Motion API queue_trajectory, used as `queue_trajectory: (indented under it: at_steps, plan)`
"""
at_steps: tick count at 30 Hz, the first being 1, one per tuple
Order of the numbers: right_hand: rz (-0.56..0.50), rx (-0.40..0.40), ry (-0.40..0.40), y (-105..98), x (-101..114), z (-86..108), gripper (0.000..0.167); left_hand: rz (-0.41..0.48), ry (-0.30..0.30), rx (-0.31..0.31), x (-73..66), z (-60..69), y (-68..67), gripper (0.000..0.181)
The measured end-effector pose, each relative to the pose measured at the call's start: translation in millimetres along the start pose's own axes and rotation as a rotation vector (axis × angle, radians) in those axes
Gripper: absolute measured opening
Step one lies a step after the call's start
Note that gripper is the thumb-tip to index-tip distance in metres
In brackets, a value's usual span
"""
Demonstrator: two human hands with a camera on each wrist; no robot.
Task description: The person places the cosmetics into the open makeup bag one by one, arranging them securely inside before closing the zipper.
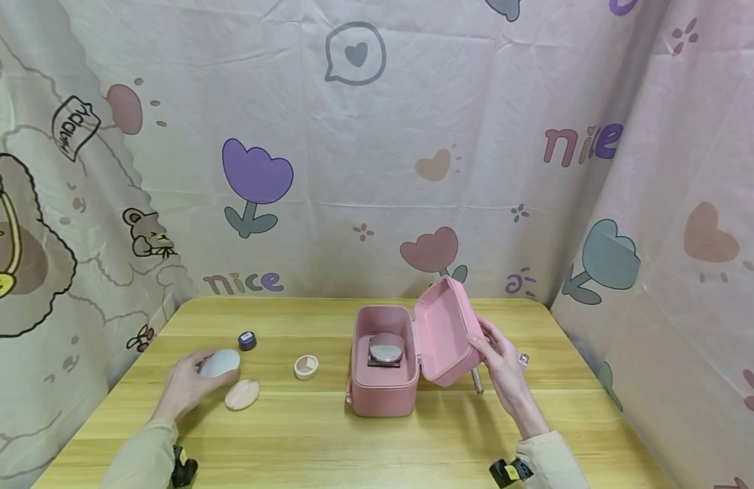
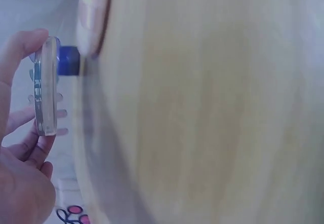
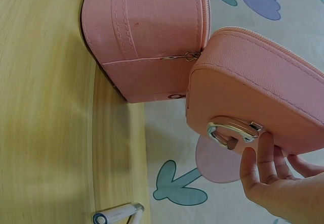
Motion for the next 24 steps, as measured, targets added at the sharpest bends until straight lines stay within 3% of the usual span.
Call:
queue_trajectory:
  at_steps: [14, 24]
  plan:
    - [0.001, -0.005, 0.004, 0, 0, -0.6, 0.054, 0.065, 0.053, -0.009, -37.8, -5.2, -0.4, 0.083]
    - [-0.005, -0.003, -0.002, 0, -1, -1.1, 0.053, 0.109, 0.085, -0.018, -72.2, -9.4, 1.7, 0.081]
Point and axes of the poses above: each hand's wrist, its own z-axis away from the middle knuckle, its own y-axis out of the palm, x = y × z, the point moved 2 cm from there along -z, towards the middle knuckle, and after that the axes turned 3 degrees about -x, right-handed, at the moved point
